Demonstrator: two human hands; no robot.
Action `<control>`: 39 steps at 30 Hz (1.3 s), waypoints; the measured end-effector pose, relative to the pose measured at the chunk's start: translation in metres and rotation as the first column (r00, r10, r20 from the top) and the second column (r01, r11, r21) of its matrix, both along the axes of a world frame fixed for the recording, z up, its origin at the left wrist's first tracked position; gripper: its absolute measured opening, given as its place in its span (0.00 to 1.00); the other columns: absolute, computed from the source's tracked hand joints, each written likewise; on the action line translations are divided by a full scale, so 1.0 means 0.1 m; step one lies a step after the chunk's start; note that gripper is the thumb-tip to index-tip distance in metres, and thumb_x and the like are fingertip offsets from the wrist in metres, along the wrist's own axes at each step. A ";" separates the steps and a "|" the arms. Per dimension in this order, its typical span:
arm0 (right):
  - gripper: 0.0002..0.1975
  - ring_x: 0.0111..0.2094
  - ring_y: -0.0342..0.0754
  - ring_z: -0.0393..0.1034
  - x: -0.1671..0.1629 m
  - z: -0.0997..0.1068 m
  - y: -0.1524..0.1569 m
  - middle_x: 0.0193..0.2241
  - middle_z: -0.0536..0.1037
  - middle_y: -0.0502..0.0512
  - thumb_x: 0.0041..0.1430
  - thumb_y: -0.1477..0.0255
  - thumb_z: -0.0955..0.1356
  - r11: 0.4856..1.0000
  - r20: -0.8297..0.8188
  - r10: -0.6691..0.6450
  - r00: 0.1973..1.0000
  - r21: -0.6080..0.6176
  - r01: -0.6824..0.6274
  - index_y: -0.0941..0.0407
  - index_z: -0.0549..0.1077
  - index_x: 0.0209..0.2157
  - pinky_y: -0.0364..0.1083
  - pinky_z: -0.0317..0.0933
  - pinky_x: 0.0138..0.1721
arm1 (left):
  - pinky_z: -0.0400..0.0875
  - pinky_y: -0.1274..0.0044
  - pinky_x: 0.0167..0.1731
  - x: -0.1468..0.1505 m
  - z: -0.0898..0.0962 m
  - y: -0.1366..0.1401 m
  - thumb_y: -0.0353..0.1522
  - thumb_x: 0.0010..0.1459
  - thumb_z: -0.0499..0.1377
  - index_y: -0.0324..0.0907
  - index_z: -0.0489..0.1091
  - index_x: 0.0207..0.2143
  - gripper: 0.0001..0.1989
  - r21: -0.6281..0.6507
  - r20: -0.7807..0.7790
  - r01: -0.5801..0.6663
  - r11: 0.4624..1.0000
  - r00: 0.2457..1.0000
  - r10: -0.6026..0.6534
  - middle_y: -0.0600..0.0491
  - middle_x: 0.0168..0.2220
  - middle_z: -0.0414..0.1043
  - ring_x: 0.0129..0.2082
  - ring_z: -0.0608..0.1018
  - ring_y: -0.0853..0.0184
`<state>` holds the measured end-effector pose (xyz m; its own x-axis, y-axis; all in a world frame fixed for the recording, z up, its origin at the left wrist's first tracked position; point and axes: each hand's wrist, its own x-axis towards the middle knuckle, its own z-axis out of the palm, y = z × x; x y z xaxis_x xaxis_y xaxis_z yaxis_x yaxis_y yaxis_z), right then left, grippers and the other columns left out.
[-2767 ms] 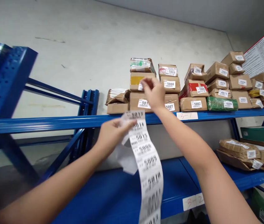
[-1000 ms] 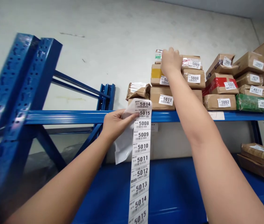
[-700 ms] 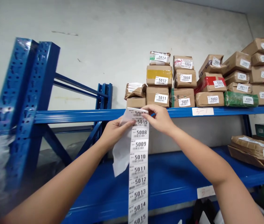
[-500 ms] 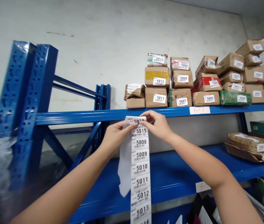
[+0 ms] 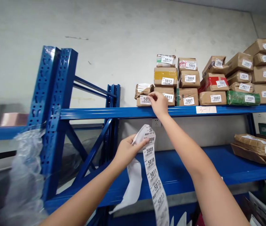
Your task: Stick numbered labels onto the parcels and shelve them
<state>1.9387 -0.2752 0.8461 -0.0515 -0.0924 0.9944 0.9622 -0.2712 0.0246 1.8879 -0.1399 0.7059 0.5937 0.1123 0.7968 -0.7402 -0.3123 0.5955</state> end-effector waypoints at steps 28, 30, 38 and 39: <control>0.20 0.32 0.47 0.74 -0.48 -1.13 -0.15 0.31 0.79 0.51 0.43 0.57 0.79 0.719 -0.510 0.443 0.737 -0.289 -0.632 0.54 0.74 0.31 0.46 0.68 0.32 | 0.71 0.76 0.27 -0.53 0.09 0.16 0.45 0.34 0.72 0.42 0.77 0.29 0.22 -0.096 0.091 0.102 0.990 0.992 -0.093 0.52 0.27 0.79 0.27 0.77 0.64; 0.20 0.33 0.47 0.74 -0.49 -1.08 -0.18 0.31 0.80 0.51 0.42 0.58 0.80 0.730 -0.491 0.463 0.738 -0.261 -0.632 0.54 0.74 0.31 0.46 0.70 0.34 | 0.72 0.75 0.28 -0.56 0.14 0.12 0.45 0.33 0.73 0.43 0.77 0.30 0.22 -0.079 0.116 0.081 0.994 0.991 -0.071 0.52 0.29 0.80 0.29 0.78 0.63; 0.18 0.28 0.46 0.73 -0.50 -0.91 -0.20 0.27 0.80 0.51 0.43 0.56 0.78 0.846 -0.347 0.411 0.843 -0.198 -0.495 0.54 0.76 0.28 0.47 0.68 0.32 | 0.71 0.74 0.28 -0.52 0.23 0.05 0.47 0.35 0.71 0.42 0.78 0.26 0.20 -0.015 0.023 0.195 0.981 0.981 -0.194 0.50 0.27 0.80 0.27 0.77 0.63; 0.17 0.28 0.46 0.73 -0.50 -0.91 -0.17 0.27 0.80 0.51 0.43 0.56 0.78 0.868 -0.323 0.390 0.863 -0.184 -0.461 0.54 0.77 0.28 0.47 0.68 0.31 | 0.70 0.74 0.27 -0.51 0.23 0.03 0.47 0.37 0.70 0.42 0.78 0.28 0.20 -0.080 0.066 0.173 0.982 0.984 -0.168 0.51 0.26 0.79 0.26 0.76 0.63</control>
<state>1.8891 -0.2921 0.7556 0.2058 0.2054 0.9568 0.9601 0.1469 -0.2380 1.8373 -0.1370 0.7284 0.5627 0.0820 0.8226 -0.8125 -0.1285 0.5686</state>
